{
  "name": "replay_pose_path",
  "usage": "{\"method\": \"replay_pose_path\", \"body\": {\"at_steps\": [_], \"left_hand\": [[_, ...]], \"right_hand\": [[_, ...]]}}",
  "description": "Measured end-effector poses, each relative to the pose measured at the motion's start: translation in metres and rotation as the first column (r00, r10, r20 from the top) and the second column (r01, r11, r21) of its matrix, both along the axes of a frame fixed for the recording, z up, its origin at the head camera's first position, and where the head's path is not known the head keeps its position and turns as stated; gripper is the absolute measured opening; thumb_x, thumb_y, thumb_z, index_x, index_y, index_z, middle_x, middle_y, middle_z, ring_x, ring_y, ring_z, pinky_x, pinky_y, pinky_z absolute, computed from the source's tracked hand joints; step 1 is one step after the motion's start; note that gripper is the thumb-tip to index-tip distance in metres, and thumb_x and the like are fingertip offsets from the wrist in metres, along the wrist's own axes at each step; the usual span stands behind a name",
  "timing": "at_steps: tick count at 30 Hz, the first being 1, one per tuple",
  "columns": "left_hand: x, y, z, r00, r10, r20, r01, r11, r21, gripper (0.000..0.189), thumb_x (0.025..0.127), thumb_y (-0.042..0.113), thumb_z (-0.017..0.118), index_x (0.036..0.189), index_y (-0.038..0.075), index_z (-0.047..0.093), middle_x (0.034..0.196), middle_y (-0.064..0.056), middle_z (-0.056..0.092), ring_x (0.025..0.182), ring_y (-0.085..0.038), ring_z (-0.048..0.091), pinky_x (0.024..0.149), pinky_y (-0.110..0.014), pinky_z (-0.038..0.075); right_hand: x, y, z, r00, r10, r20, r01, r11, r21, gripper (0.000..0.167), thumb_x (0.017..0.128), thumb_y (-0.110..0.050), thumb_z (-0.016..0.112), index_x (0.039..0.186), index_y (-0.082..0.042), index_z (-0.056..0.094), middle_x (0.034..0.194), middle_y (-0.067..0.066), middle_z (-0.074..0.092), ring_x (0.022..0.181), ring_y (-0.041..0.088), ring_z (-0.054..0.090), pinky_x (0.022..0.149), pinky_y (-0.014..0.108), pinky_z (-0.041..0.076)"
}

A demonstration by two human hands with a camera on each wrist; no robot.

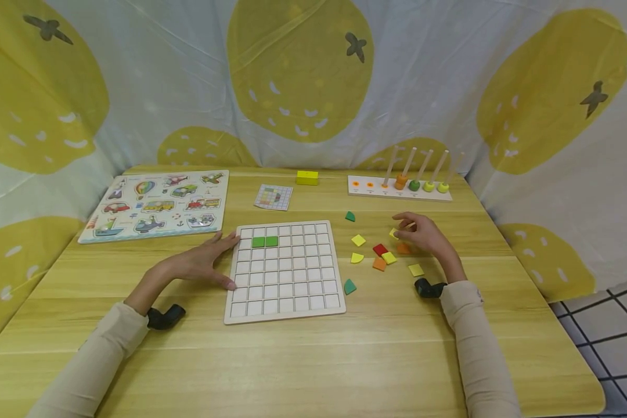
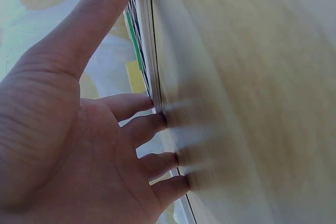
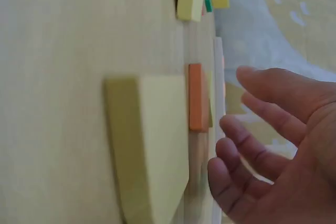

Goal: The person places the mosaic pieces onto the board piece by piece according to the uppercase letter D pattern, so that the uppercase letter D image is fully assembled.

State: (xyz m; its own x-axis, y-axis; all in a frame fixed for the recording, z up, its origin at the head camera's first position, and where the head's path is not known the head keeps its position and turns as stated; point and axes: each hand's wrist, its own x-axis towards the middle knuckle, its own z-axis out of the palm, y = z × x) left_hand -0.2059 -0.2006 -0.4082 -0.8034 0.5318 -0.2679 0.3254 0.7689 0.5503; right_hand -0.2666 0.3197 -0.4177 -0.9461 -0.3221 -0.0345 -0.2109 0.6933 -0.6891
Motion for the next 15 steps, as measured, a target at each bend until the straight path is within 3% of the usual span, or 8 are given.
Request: {"method": "replay_pose_path", "body": {"at_steps": [6, 15], "left_hand": [[0.0001, -0.0004, -0.0008, 1.0, -0.008, -0.006, 0.008, 1.0, 0.001, 0.113, 0.072, 0.052, 0.079, 0.153, 0.004, 0.018, 0.159, -0.02, 0.005, 0.142, -0.048, -0.007, 0.108, -0.068, 0.009], [-0.0001, -0.0007, -0.0002, 1.0, -0.008, -0.012, 0.008, 1.0, 0.0, 0.113, 0.072, 0.052, 0.079, 0.153, 0.003, 0.019, 0.159, -0.021, 0.006, 0.142, -0.049, -0.006, 0.108, -0.068, 0.01]], "right_hand": [[0.0026, 0.0016, -0.0029, 1.0, -0.027, -0.008, 0.028, 0.998, 0.061, 0.04, 0.092, -0.019, 0.064, 0.125, 0.003, 0.056, 0.102, 0.018, 0.057, 0.084, 0.024, 0.054, 0.066, 0.027, 0.045], [-0.0001, -0.0017, -0.0034, 0.998, -0.056, 0.004, 0.055, 0.987, 0.15, 0.037, 0.092, -0.023, 0.066, 0.118, 0.003, 0.059, 0.102, 0.019, 0.059, 0.088, 0.028, 0.053, 0.069, 0.031, 0.043]]}}
